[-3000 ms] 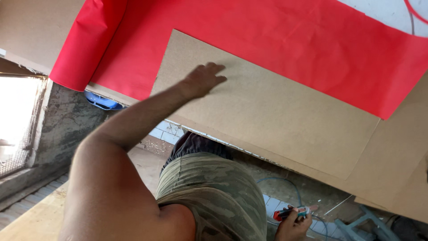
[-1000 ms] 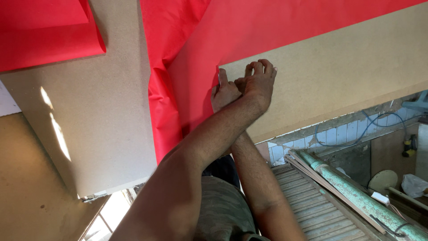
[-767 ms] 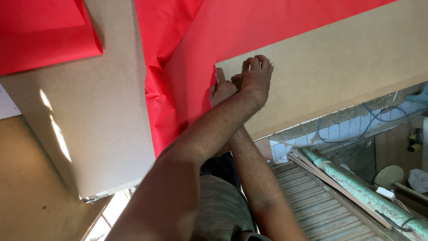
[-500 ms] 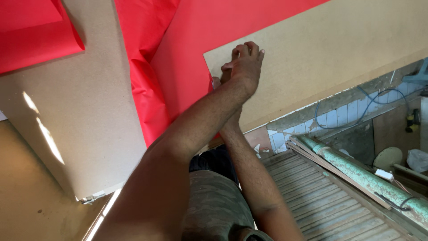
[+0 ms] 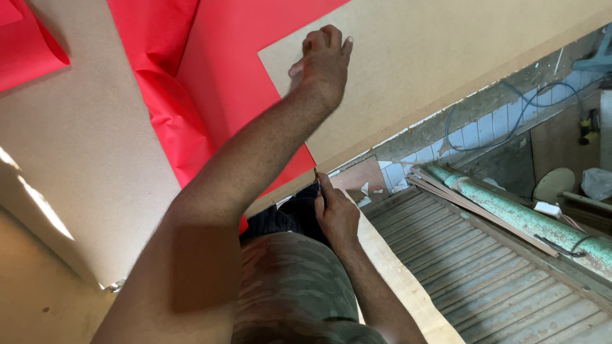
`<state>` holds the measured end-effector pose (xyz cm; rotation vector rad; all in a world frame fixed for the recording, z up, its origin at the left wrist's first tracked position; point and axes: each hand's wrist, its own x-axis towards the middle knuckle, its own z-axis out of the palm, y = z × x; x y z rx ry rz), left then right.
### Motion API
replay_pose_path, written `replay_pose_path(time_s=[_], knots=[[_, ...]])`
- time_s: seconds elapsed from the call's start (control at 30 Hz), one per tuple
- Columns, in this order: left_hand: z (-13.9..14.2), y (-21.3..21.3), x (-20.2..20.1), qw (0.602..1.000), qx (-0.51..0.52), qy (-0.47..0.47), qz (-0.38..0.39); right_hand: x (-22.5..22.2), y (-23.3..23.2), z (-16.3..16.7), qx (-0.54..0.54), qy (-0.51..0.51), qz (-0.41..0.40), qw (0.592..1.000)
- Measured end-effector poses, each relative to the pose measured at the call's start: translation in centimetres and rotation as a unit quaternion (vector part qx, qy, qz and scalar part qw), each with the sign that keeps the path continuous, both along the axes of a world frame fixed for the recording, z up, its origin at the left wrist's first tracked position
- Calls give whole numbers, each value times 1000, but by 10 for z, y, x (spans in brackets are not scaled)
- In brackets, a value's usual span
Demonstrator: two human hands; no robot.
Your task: The person uses a utility knife to cut a large sheet of red material along the edges of a rectangular cardboard template placed on a workbench. They repeatedly reposition the template and cut the material to produce multiple rectangular pieces.
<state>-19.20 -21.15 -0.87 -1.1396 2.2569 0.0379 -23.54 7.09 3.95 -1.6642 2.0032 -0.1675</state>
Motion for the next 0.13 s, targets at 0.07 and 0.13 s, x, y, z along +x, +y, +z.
replay_pose_path(time_s=[0.07,0.13], knots=[[-3,2,0,1000,-19,-2,-8,-8,13,-1,-4,-12,0,1000],[-4,4,-1,1000,-22,13,6,-18,20,-6,-34,-30,6,999]])
